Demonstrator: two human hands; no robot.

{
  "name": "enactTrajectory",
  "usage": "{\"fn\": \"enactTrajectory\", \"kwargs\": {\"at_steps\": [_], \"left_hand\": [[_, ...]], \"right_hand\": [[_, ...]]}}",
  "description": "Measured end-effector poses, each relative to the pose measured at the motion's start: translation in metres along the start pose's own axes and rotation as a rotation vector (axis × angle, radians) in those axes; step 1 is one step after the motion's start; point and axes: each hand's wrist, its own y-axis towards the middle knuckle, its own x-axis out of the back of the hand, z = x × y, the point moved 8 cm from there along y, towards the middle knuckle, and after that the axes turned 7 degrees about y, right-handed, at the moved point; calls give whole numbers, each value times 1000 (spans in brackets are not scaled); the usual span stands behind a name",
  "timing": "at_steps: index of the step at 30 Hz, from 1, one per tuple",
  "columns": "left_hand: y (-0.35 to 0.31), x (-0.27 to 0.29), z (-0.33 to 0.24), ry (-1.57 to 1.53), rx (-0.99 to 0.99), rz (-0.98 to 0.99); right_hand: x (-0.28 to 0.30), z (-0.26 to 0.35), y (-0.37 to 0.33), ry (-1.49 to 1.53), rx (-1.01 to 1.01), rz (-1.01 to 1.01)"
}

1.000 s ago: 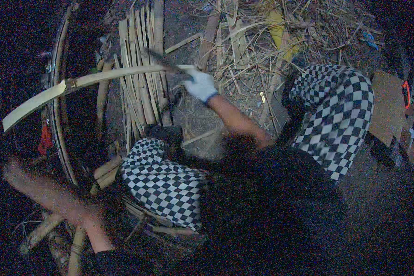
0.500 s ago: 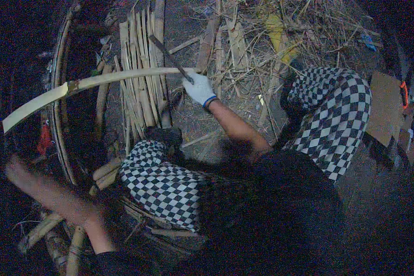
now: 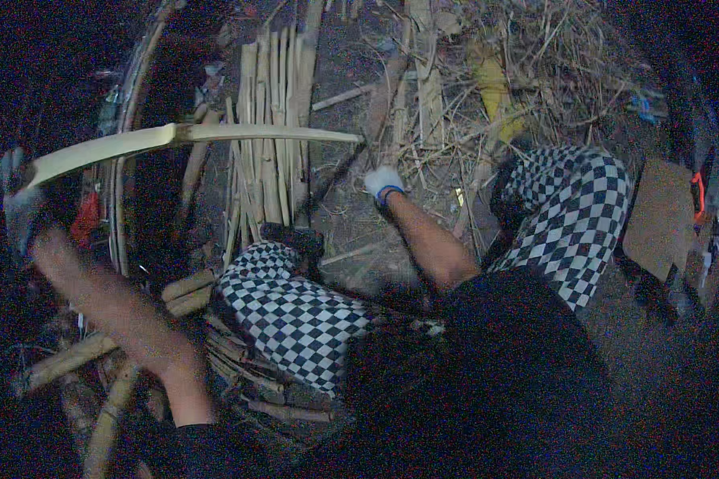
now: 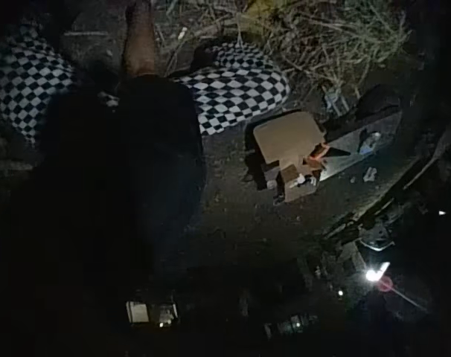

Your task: Shaving and processing bamboo strips using a machete.

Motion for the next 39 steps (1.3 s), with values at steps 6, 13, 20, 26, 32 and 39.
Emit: {"fn": "enactTrajectory", "kwargs": {"at_steps": [6, 13, 20, 26, 32, 39], "left_hand": [[67, 79, -34, -1806, 982, -726], [83, 136, -45, -2046, 1588, -861], [101, 142, -27, -2383, 1388, -1192], [90, 125, -41, -2334, 1323, -1195], [103, 134, -26, -2399, 1063, -1015], [117, 140, -33, -2207, 1100, -1080]], "right_hand": [[89, 134, -36, -126, 588, -223], [172, 261, -217, 123, 875, -374], [176, 250, -262, 378, 752, -409], [211, 262, -259, 104, 882, -403], [207, 264, -289, 330, 917, -515], [162, 240, -279, 200, 907, -360]]}}
